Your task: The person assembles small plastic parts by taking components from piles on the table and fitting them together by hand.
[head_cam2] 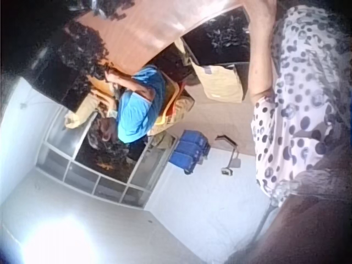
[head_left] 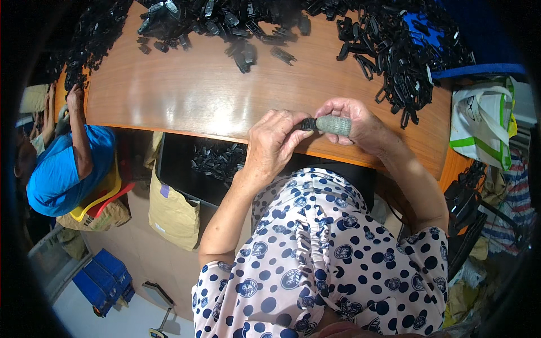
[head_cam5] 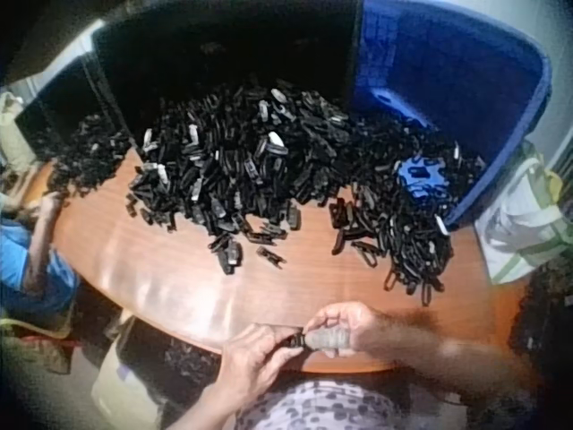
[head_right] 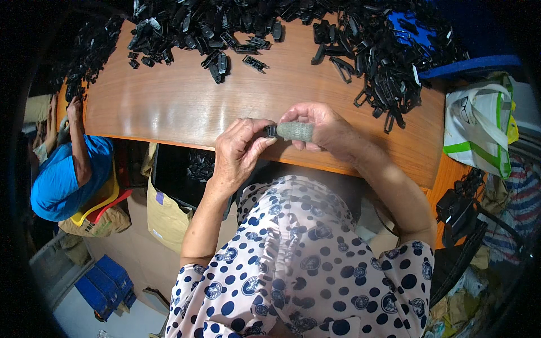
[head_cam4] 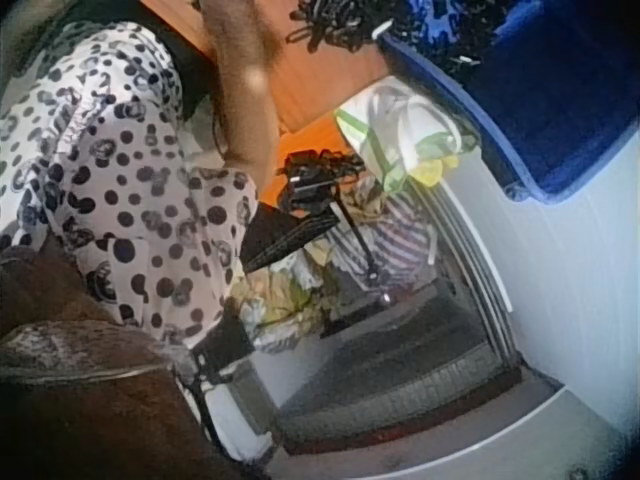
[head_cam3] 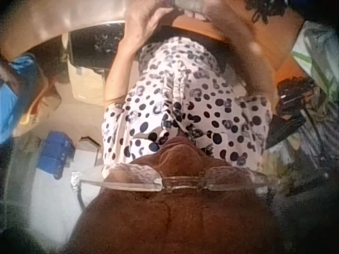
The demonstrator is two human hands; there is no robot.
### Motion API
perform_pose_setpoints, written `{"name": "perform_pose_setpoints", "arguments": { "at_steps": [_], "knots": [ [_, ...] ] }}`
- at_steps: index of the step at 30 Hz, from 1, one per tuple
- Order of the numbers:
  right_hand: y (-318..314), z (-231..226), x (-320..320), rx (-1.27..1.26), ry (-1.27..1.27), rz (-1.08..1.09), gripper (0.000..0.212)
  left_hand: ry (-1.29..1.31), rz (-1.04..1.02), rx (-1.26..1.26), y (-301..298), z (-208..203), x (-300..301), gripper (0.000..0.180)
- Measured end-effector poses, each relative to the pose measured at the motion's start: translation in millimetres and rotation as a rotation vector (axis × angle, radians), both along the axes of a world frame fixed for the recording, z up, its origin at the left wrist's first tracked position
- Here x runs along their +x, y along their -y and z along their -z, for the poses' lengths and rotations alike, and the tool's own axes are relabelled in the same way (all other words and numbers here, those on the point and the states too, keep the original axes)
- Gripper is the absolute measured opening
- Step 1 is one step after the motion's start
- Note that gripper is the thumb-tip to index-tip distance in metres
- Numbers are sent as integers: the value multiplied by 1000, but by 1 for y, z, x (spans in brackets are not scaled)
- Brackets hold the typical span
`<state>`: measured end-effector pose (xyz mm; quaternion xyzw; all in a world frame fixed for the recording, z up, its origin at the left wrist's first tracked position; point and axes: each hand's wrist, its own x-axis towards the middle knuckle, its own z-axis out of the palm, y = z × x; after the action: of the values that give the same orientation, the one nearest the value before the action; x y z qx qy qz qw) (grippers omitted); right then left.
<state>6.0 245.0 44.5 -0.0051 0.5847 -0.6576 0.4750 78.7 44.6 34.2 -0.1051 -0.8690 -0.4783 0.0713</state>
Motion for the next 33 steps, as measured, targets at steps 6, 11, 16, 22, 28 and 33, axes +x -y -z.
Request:
{"name": "perform_pose_setpoints", "arguments": {
  "at_steps": [6,11,16,22,28,33],
  "knots": [
    [3,-2,0,122,-162,-134,18,-41,50,-51,-1,-10,2,20],
    [3,-3,4,-47,211,-41,19,238,29,157,-4,-10,3,21],
    [11,-12,-6,-359,261,-17,29,333,-32,713,-10,1,-11,17],
    [-1,6,-4,-487,234,-207,50,634,118,1338,-18,-5,-24,25],
    [3,28,5,-536,179,82,39,665,141,1252,-27,-12,-40,29],
    [-10,10,-37,40,-589,-186,25,527,29,1094,-24,-3,-73,16]
  ]
}}
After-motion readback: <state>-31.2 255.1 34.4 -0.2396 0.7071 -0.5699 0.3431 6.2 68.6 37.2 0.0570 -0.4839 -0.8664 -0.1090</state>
